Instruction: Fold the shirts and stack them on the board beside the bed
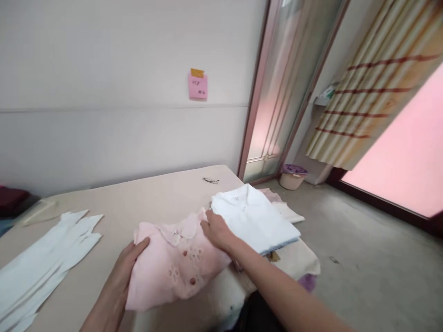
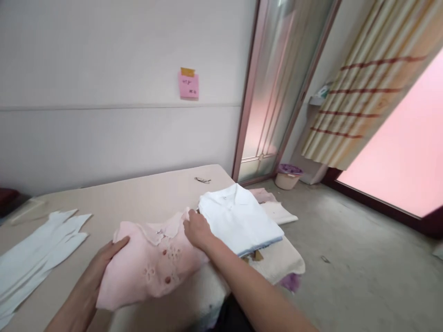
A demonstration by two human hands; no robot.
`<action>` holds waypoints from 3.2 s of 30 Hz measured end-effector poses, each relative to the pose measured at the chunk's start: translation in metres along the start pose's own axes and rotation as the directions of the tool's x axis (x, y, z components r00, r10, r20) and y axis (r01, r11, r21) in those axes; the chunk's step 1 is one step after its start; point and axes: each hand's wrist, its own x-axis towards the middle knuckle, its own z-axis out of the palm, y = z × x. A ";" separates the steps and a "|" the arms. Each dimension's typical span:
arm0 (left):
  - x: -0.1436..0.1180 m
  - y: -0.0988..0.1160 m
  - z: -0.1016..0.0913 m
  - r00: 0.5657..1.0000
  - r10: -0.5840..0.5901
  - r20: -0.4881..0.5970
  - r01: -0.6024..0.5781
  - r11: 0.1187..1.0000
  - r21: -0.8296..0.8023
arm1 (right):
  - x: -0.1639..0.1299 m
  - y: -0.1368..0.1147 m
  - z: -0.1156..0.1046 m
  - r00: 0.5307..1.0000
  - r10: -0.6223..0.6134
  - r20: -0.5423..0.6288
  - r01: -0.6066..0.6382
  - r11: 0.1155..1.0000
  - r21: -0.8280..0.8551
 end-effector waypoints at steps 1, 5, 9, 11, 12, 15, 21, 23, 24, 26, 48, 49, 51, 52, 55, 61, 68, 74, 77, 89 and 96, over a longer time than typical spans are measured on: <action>-0.007 0.005 0.024 0.998 0.032 0.053 -0.032 0.999 0.000 | -0.005 0.009 -0.025 0.999 -0.008 -0.032 0.007 1.000 -0.029; -0.014 0.020 0.128 0.946 0.229 0.228 -0.201 0.969 -0.142 | -0.012 0.061 -0.126 0.969 -0.051 -0.240 0.016 0.989 -0.146; 0.013 -0.006 0.211 0.874 0.345 0.341 -0.255 0.925 -0.284 | -0.001 0.135 -0.186 0.922 -0.038 -0.385 -0.062 0.968 -0.244; 0.033 -0.039 0.235 0.887 0.307 0.344 -0.218 0.937 -0.275 | 0.008 0.173 -0.189 0.934 0.020 -0.357 -0.127 0.952 -0.279; 0.042 -0.058 0.242 0.909 0.264 0.323 -0.190 0.952 -0.241 | 0.011 0.191 -0.184 0.944 0.059 -0.326 -0.159 0.943 -0.292; 0.062 -0.111 0.249 0.961 0.130 0.245 -0.109 0.989 -0.100 | 0.019 0.233 -0.155 0.960 0.147 -0.238 -0.217 0.928 -0.302; 0.058 -0.125 0.247 0.970 0.169 0.175 -0.172 0.985 -0.002 | 0.024 0.260 -0.136 0.964 0.149 -0.218 -0.208 0.938 -0.278; 0.053 -0.119 0.250 0.978 0.128 0.165 -0.131 0.991 0.010 | 0.028 0.258 -0.143 0.967 0.138 -0.213 -0.196 0.940 -0.280; 0.051 -0.118 0.251 0.981 0.113 0.159 -0.118 0.993 0.024 | 0.030 0.257 -0.145 0.968 0.136 -0.209 -0.193 0.940 -0.283; 0.050 -0.122 0.252 0.984 0.120 0.132 -0.131 0.988 0.079 | 0.033 0.255 -0.145 0.971 0.141 -0.195 -0.194 0.936 -0.292; 0.103 -0.167 0.291 0.694 0.537 0.480 -0.469 -0.168 0.867 | 0.051 0.233 -0.038 0.965 0.201 -0.165 -0.234 0.950 -0.209; 0.109 -0.169 0.289 0.691 0.535 0.486 -0.467 -0.183 0.865 | 0.054 0.236 -0.034 0.964 0.209 -0.164 -0.240 0.950 -0.198; 0.115 -0.167 0.286 0.705 0.513 0.490 -0.464 -0.190 0.865 | 0.058 0.238 -0.034 0.961 0.231 -0.149 -0.257 0.948 -0.187; 0.116 -0.162 0.287 0.722 0.489 0.490 -0.464 -0.183 0.867 | 0.059 0.237 -0.038 0.960 0.246 -0.132 -0.267 0.946 -0.185; 0.106 -0.139 0.289 0.784 0.386 0.486 -0.466 -0.151 0.872 | 0.056 0.226 -0.059 0.960 0.275 -0.055 -0.281 0.942 -0.186; 0.040 -0.122 0.279 0.643 0.522 0.560 -0.533 -0.220 0.817 | -0.007 0.189 -0.088 0.963 0.066 -0.261 -0.132 0.961 -0.245; -0.001 -0.172 0.262 0.479 0.452 0.753 -0.668 -0.370 0.646 | -0.078 0.187 -0.061 0.947 0.015 -0.320 -0.103 0.960 -0.260; 0.001 -0.173 0.250 0.394 0.482 0.783 -0.663 -0.440 0.605 | -0.034 0.233 -0.124 0.850 0.251 -0.462 -0.318 0.945 -0.072; 0.003 -0.180 0.248 0.384 0.482 0.787 -0.660 -0.454 0.599 | 0.002 0.253 -0.150 0.838 0.385 -0.387 -0.417 0.909 0.000; 0.000 -0.188 0.253 0.437 0.478 0.762 -0.654 -0.412 0.634 | 0.054 0.242 -0.135 0.865 0.422 -0.270 -0.438 0.899 0.003; 0.000 -0.185 0.253 0.454 0.479 0.751 -0.647 -0.403 0.648 | 0.060 0.257 -0.136 0.905 0.378 -0.197 -0.391 0.920 -0.032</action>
